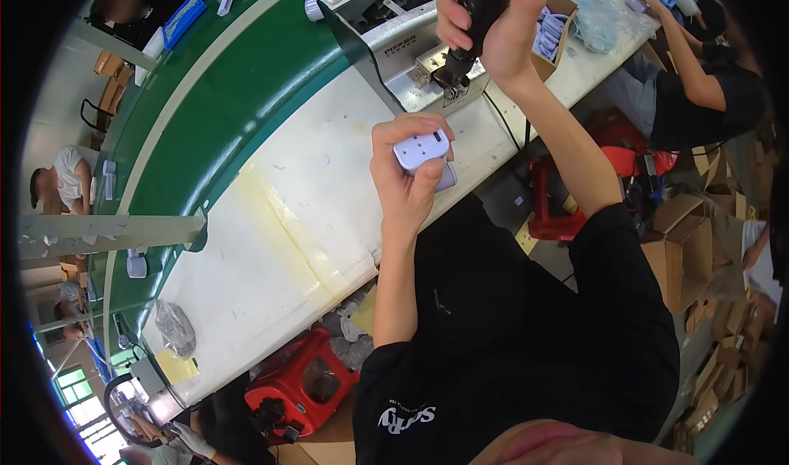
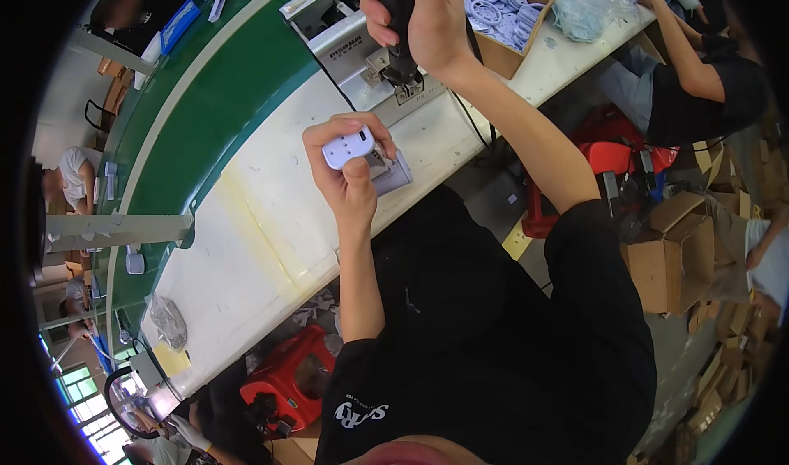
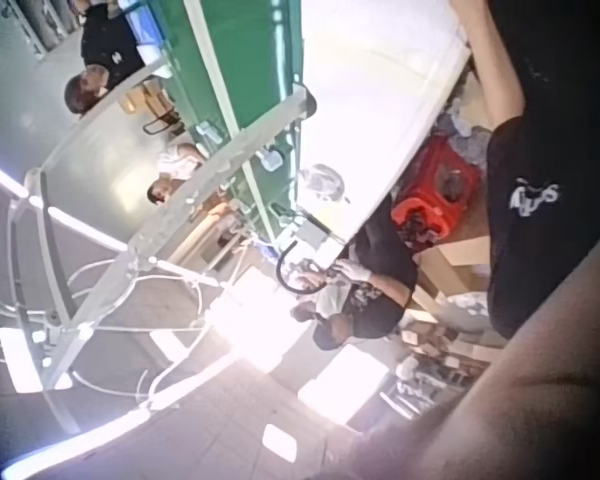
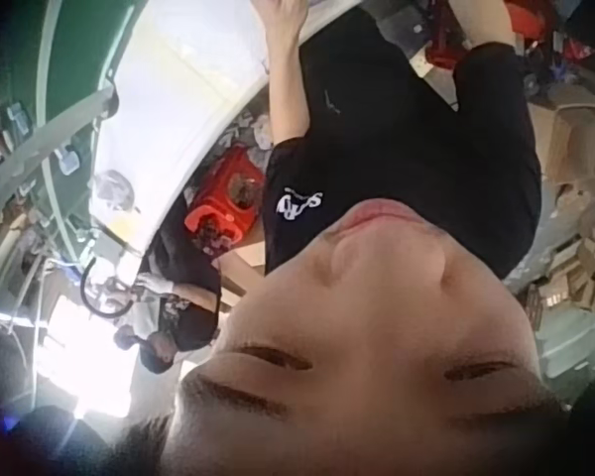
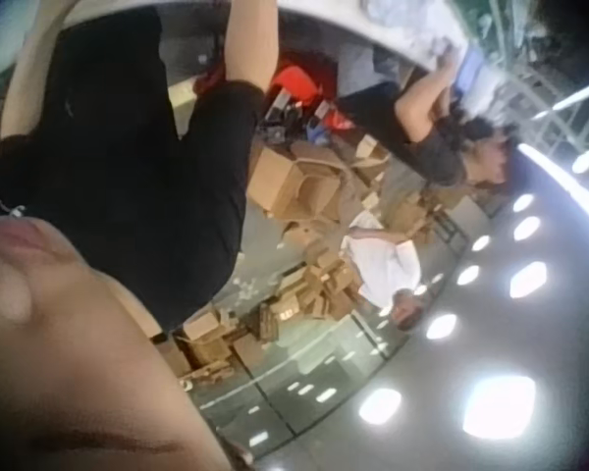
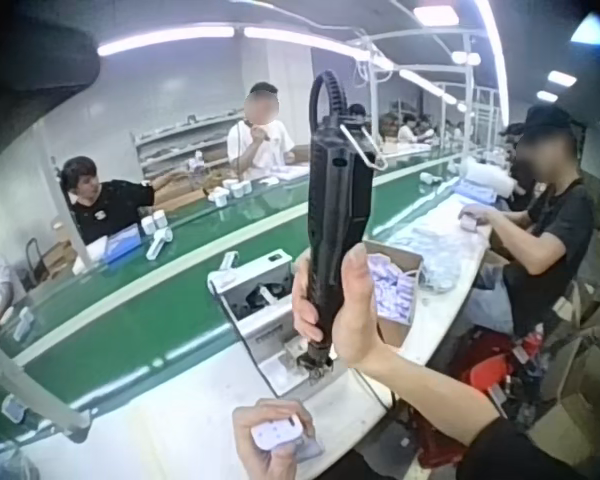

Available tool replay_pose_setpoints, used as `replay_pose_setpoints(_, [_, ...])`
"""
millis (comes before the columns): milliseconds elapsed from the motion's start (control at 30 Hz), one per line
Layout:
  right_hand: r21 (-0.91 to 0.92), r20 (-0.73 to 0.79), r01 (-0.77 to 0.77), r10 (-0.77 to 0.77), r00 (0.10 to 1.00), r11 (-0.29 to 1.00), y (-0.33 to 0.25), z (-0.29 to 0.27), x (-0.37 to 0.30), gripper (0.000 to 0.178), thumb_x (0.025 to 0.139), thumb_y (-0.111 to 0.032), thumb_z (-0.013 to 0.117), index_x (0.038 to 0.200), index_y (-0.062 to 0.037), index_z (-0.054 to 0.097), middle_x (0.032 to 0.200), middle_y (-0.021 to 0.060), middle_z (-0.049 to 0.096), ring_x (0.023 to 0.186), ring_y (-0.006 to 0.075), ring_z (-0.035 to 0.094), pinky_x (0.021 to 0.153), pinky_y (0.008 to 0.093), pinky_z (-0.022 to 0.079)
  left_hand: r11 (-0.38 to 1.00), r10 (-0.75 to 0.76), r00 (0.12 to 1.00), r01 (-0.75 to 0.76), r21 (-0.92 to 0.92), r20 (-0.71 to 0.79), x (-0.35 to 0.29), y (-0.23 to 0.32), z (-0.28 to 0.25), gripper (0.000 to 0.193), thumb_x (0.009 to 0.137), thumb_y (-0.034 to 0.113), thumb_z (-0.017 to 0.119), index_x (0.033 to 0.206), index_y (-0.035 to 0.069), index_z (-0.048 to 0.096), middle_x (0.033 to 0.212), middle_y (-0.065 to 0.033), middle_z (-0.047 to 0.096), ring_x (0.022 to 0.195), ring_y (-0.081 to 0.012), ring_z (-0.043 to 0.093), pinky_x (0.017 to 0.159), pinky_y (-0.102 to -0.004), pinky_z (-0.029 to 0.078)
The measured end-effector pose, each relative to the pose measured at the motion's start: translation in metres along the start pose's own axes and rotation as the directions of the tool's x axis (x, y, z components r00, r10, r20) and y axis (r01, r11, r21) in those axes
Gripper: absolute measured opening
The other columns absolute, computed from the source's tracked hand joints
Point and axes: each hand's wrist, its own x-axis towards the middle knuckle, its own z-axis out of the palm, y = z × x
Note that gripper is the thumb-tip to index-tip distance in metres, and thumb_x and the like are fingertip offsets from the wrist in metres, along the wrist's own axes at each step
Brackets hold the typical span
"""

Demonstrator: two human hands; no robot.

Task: Assembling electronic components using an electric screwdriver on a production line.

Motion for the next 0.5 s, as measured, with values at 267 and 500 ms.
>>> replay_pose_setpoints(267, [-0.247,-0.348,-0.370,0.275,0.896,0.896,-0.022,0.024,-0.013,0.076,0.076,-0.082,0.034,0.080,-0.0066,0.043,0.054,0.0021,0.041,0.039,0.0099,0.036,0.037,0.0211,0.031,0.996,-0.012,1.000,0.010,0.089,0.020,0.003,-0.002,-0.005,0.045,0.088,0.043,0.059,0.106,0.005,0.042,0.088,-0.0150,0.057,0.066,-0.0170,0.055,0.062,-0.0270,0.045])
replay_pose_setpoints(500, [-0.356,-0.259,-0.355,0.273,0.926,0.865,-0.070,0.077,0.015,0.078,0.076,-0.084,0.032,0.080,-0.0068,0.042,0.048,0.0017,0.038,0.033,0.0102,0.031,0.032,0.0238,0.029,0.991,-0.037,0.999,0.036,0.133,0.005,0.000,-0.003,-0.010,0.043,0.088,0.041,0.060,0.107,0.005,0.043,0.091,-0.0137,0.059,0.071,-0.0168,0.056,0.067,-0.0271,0.045])
